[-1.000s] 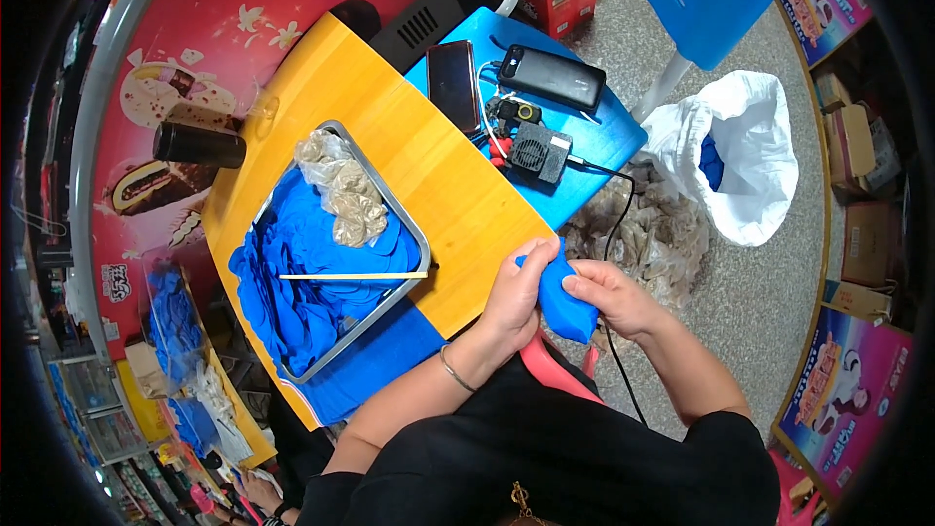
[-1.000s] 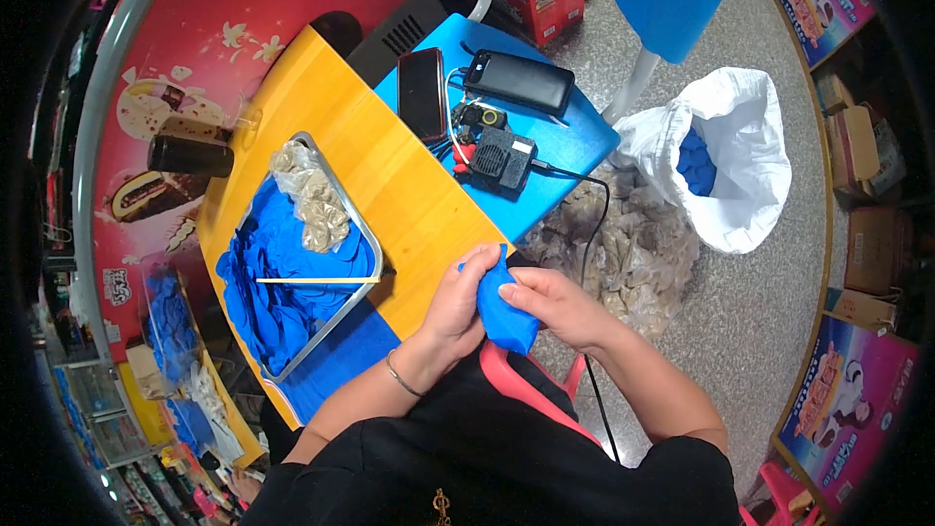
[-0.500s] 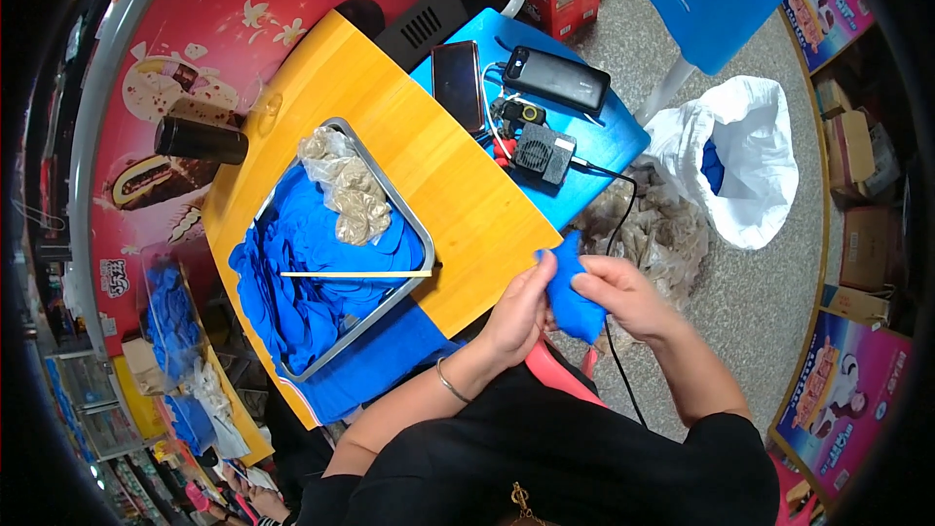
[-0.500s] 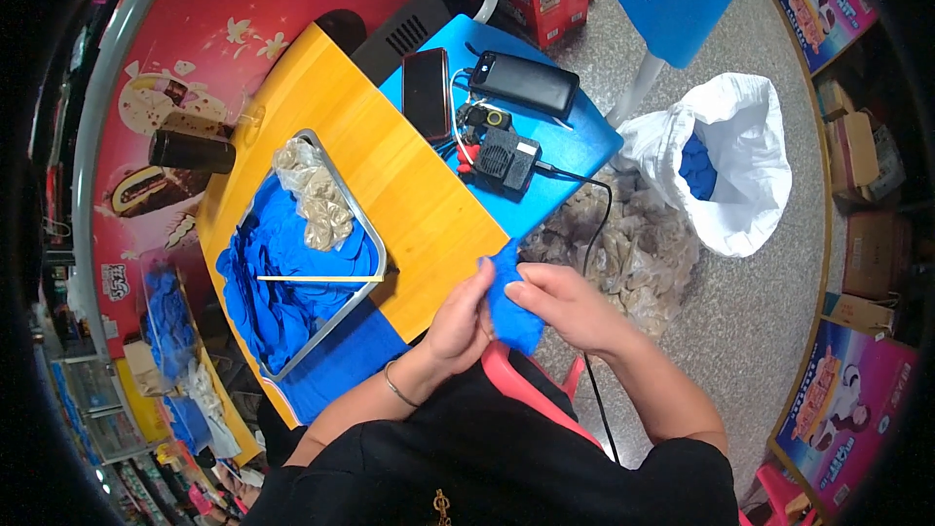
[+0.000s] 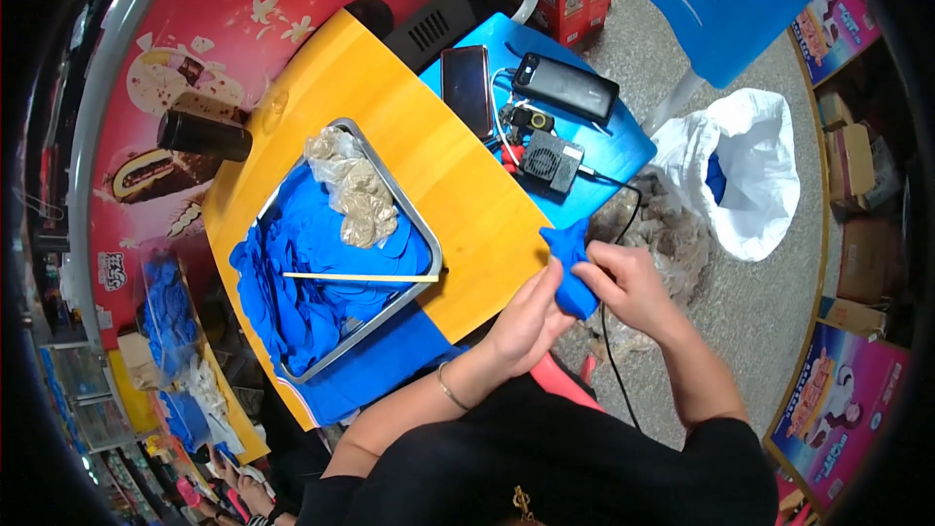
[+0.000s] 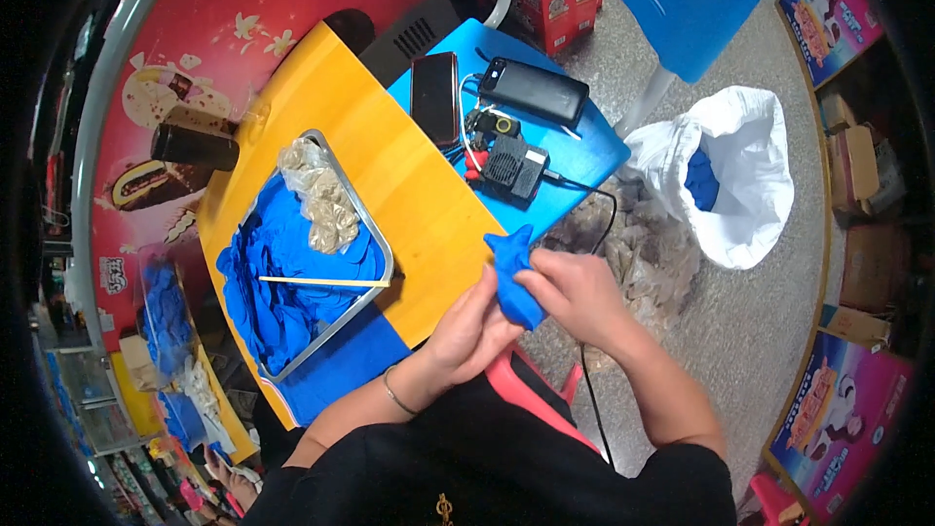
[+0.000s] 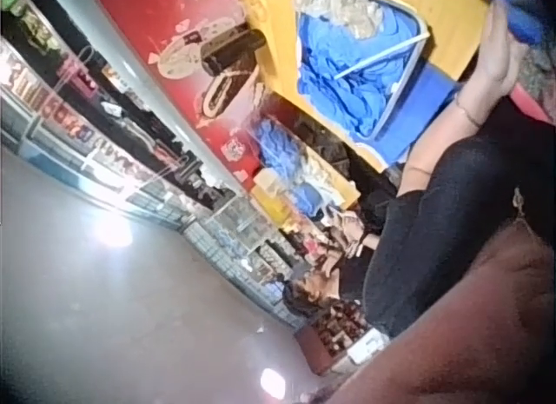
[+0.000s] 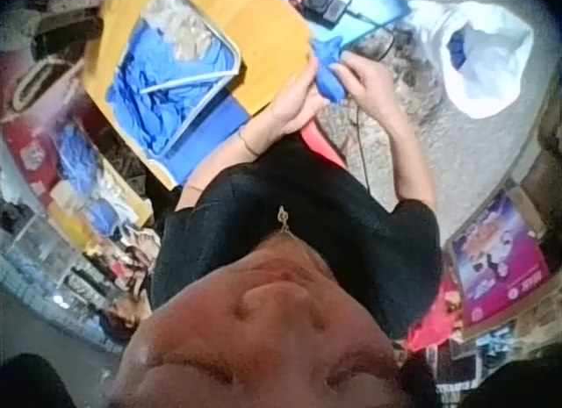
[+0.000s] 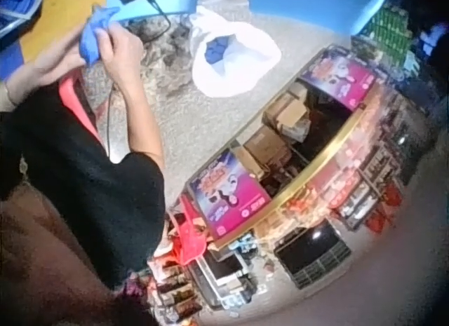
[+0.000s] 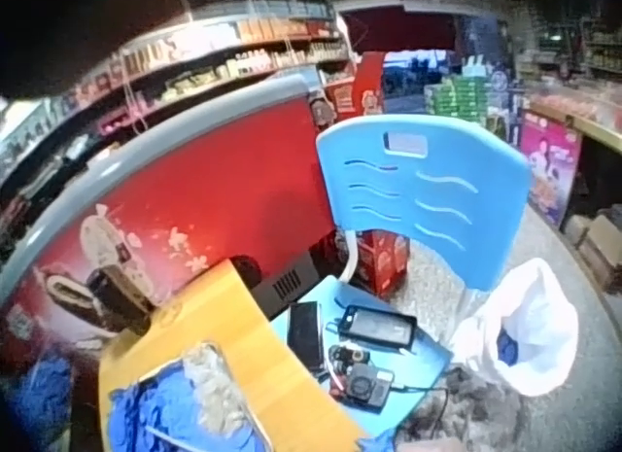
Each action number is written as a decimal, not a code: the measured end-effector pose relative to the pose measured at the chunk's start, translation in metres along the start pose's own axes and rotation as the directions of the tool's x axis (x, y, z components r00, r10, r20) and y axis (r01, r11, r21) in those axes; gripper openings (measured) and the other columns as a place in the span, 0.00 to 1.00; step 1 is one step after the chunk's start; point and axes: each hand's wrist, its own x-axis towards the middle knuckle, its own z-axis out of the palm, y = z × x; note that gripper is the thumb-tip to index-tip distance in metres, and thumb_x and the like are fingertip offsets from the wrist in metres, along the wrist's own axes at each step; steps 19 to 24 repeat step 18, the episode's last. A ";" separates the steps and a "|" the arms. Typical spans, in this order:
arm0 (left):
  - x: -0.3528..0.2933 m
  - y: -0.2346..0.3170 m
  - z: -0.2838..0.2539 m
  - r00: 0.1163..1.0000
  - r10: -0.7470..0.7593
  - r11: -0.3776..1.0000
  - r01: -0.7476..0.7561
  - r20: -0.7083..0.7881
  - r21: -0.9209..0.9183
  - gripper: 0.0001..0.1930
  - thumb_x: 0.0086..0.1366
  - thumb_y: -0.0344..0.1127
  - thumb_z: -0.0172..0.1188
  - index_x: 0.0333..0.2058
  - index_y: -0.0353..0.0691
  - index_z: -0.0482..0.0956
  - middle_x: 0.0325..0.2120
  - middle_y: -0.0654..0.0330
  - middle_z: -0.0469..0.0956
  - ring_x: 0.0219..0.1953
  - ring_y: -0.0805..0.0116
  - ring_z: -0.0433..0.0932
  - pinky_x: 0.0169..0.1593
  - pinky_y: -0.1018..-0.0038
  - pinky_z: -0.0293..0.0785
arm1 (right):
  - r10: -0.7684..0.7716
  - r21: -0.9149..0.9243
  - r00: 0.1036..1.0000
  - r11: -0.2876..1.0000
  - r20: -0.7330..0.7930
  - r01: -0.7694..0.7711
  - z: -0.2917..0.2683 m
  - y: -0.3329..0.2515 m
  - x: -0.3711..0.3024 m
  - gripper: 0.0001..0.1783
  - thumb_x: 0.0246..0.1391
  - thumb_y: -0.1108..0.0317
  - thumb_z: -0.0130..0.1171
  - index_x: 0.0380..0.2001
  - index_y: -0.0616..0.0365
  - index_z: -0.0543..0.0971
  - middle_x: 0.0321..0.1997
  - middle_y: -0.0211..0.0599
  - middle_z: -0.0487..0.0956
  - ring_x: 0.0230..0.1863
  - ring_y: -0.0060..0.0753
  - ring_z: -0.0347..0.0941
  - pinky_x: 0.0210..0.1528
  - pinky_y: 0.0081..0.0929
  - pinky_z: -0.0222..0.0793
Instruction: Assembling small blue fabric components by wrapping and securing them around sticks at a workbench.
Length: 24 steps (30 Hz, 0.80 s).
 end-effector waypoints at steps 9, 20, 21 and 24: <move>0.002 -0.010 -0.002 0.910 0.399 0.826 -0.306 -0.109 0.474 0.15 0.67 0.46 0.49 0.37 0.38 0.71 0.27 0.70 0.70 0.29 0.85 0.66 0.34 0.84 0.65 | -0.029 0.350 0.984 0.936 0.174 -0.034 0.013 0.005 -0.004 0.15 0.55 0.62 0.53 0.21 0.62 0.69 0.17 0.39 0.66 0.19 0.27 0.62 0.22 0.28 0.58; 0.014 -0.010 0.000 0.946 0.226 0.943 -0.154 -0.232 0.294 0.12 0.67 0.43 0.49 0.39 0.40 0.71 0.31 0.68 0.72 0.33 0.84 0.69 0.38 0.84 0.66 | 0.139 0.737 0.962 0.620 0.233 -0.268 0.015 0.005 -0.017 0.14 0.61 0.62 0.49 0.24 0.58 0.71 0.22 0.18 0.65 0.25 0.11 0.58 0.26 0.16 0.55; 0.014 -0.010 0.000 0.946 0.226 0.943 -0.154 -0.232 0.294 0.12 0.67 0.43 0.49 0.39 0.40 0.71 0.31 0.68 0.72 0.33 0.84 0.69 0.38 0.84 0.66 | 0.139 0.737 0.962 0.620 0.233 -0.268 0.015 0.005 -0.017 0.14 0.61 0.62 0.49 0.24 0.58 0.71 0.22 0.18 0.65 0.25 0.11 0.58 0.26 0.16 0.55; 0.014 -0.010 0.000 0.946 0.226 0.943 -0.154 -0.232 0.294 0.12 0.67 0.43 0.49 0.39 0.40 0.71 0.31 0.68 0.72 0.33 0.84 0.69 0.38 0.84 0.66 | 0.139 0.737 0.962 0.620 0.233 -0.268 0.015 0.005 -0.017 0.14 0.61 0.62 0.49 0.24 0.58 0.71 0.22 0.18 0.65 0.25 0.11 0.58 0.26 0.16 0.55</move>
